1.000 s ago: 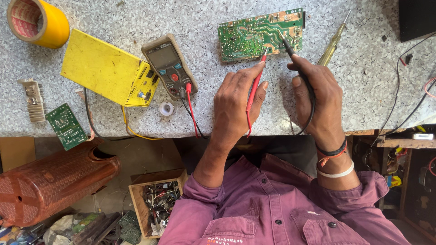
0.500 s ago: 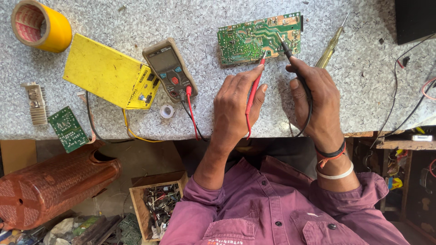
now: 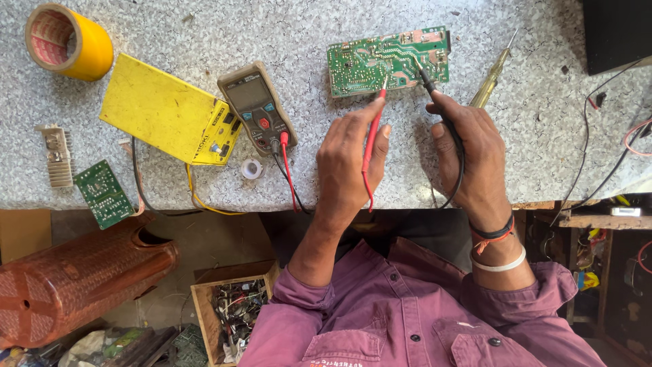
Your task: The person uses a multimeter to test points on a green circuit board. They hold the probes with both hands and move them across different pads and traces on the board while the multimeter display is visible on the table.
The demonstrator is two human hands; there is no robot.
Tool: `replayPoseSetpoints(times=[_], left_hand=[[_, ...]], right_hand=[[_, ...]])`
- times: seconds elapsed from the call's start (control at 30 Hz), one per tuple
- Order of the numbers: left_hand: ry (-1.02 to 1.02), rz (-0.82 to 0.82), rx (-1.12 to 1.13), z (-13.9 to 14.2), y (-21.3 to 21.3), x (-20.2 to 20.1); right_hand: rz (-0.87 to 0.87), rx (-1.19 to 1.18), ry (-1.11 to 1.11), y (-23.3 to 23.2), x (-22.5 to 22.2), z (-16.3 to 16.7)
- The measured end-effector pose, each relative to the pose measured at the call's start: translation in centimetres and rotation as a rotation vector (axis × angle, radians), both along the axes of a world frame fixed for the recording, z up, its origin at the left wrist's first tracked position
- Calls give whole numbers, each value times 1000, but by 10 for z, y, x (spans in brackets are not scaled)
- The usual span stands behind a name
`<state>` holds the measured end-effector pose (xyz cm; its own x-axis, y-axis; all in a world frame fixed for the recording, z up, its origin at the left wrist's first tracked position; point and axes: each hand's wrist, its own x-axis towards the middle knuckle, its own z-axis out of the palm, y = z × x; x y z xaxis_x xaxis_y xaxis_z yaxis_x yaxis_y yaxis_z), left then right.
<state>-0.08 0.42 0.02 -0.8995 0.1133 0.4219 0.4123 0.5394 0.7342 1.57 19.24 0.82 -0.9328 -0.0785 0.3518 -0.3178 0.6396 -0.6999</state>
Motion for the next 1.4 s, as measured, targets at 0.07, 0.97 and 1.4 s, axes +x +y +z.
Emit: replayPoseSetpoints(times=[0.07,0.97,1.4], left_hand=[[-7,54,15,-1,-1,1],[-21,187,8,-7,-3,0],[-29,-24,50,2,-7,1]], right_hand=[[2,2,2,0,0,0],[0,-11,2,0,1,0],[4,-8,3,1,2,-1]])
